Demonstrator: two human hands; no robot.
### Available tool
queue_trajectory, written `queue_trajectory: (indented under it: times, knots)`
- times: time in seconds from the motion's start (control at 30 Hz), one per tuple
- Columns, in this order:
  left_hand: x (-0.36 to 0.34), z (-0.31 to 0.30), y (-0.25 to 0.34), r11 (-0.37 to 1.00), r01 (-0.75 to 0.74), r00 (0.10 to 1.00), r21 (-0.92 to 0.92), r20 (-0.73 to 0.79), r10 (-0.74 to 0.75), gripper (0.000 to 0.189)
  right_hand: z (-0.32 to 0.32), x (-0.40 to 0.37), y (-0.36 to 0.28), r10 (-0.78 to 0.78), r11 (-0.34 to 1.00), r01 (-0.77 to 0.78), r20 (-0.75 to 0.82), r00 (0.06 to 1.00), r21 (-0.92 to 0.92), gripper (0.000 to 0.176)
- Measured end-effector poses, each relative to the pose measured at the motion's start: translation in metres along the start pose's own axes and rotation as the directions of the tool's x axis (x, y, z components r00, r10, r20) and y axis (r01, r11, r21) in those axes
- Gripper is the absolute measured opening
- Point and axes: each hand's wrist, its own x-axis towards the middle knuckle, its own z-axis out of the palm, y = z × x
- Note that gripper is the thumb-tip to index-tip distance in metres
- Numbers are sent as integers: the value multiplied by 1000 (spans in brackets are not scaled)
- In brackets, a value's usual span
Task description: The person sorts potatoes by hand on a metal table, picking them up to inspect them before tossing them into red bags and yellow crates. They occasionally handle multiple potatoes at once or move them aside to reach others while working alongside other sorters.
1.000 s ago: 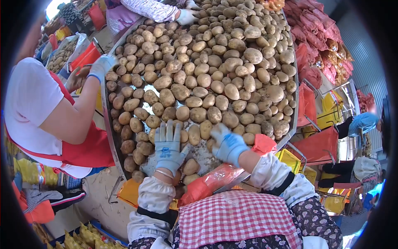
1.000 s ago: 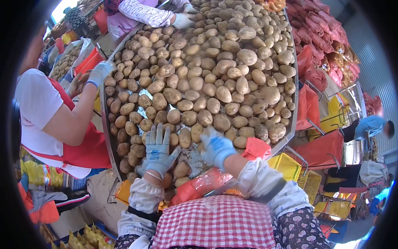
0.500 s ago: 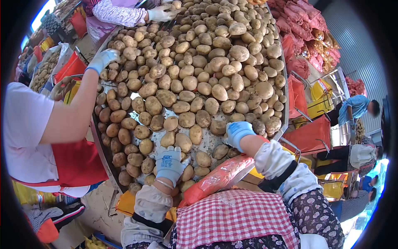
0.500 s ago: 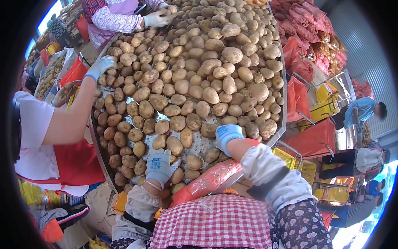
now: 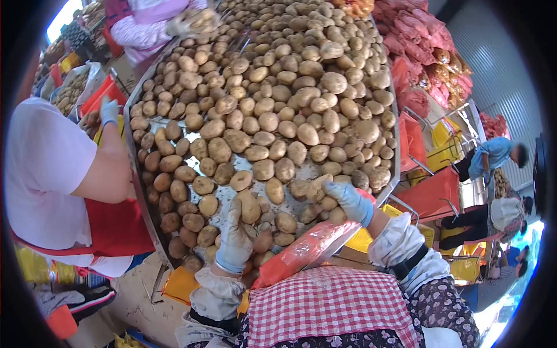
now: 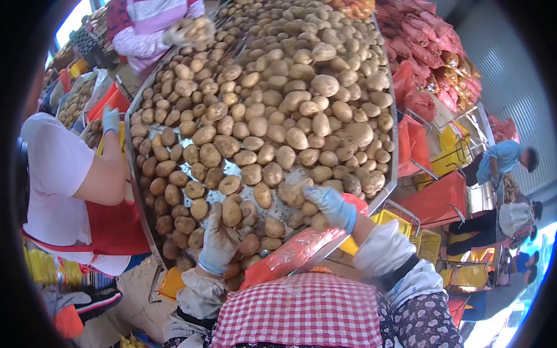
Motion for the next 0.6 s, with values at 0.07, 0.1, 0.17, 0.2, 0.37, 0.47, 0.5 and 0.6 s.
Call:
queue_trajectory:
  times: [0.07, 0.1, 0.17, 0.2, 0.37, 0.47, 0.5, 0.6]
  knots:
    - [22, 2, -23, 969, -193, 975, 154, 140, 172, 51, 11, -10, 14, 14, 981, -14, 0, 1000, 192, 58]
    - [27, 12, -32, 878, -392, 906, 274, 279, 318, 49, 19, -10, 17, 41, 923, -47, 23, 999, 382, 63]
    - [23, 47, -40, 773, -423, 892, 473, 367, 264, 47, 30, -8, 15, -31, 848, 7, 36, 999, 529, 65]
    - [21, 64, -45, 624, -449, 881, 640, 434, 189, 45, 30, -10, 15, -99, 746, 49, 38, 994, 664, 66]
    - [37, 70, -52, 236, -632, 759, 738, 528, 380, 43, 5, -13, 29, -293, 575, -41, 252, 922, 817, 72]
    - [67, 45, -21, -678, -188, 560, 711, 644, 521, 51, 8, -29, 27, -174, 561, 197, -118, 978, 804, 43]
    - [74, 31, -16, -723, -102, 647, 683, 598, 473, 56, 4, -37, 23, -297, 542, 223, -63, 953, 810, 28]
    - [57, 15, -28, -866, -11, 850, 500, 460, 255, 65, -26, -40, 25, -392, 645, 337, -82, 916, 686, 26]
